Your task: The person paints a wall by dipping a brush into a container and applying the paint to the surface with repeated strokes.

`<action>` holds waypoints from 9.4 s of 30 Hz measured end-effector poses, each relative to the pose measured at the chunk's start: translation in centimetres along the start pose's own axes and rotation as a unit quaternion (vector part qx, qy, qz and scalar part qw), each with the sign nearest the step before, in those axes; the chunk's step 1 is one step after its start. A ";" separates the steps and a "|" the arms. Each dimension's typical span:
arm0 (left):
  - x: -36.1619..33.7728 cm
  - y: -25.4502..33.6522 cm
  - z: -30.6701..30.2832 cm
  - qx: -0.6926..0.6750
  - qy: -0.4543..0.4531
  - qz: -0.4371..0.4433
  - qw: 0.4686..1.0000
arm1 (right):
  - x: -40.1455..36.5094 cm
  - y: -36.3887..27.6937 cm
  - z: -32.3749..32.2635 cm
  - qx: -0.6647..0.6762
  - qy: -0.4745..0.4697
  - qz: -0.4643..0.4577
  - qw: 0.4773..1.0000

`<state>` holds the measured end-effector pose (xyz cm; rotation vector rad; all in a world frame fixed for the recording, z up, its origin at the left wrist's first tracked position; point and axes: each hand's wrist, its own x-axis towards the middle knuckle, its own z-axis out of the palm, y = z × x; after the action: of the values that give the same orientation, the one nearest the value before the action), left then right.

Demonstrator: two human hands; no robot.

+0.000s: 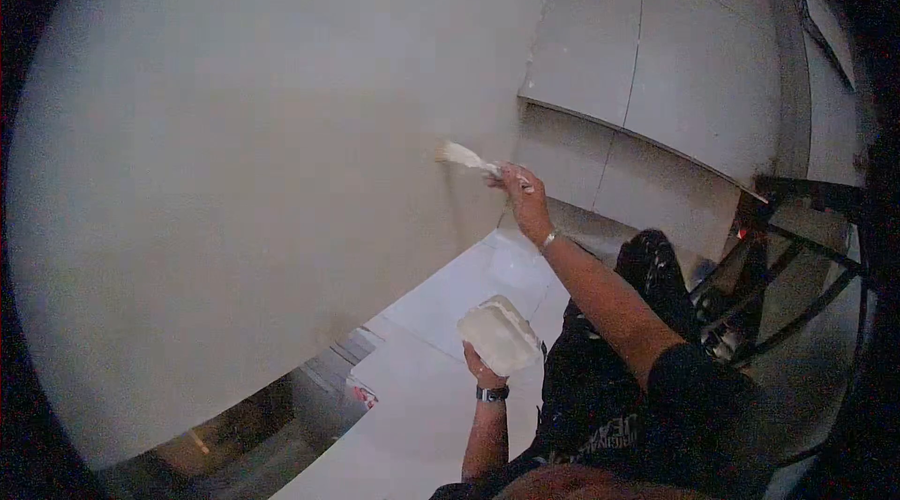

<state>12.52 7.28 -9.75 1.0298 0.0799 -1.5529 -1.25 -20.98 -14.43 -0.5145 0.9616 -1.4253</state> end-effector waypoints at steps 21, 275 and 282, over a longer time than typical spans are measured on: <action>0.8 2.0 6.2 0.017 -0.050 0.089 0.995 | -3.9 -22.4 -27.3 -0.576 0.063 -0.182 0.795; 25.7 -4.1 -13.0 0.065 -0.039 -0.010 0.997 | 4.7 22.1 -9.8 -0.086 0.195 -0.085 0.973; 23.5 -3.0 -10.5 0.081 -0.062 -0.040 0.994 | 5.5 24.8 -10.9 -0.073 0.281 -0.065 0.955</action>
<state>18.26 -3.85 -32.38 1.0650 -0.0939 -1.7156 3.95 -20.49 -41.62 -0.2805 1.5172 -1.6669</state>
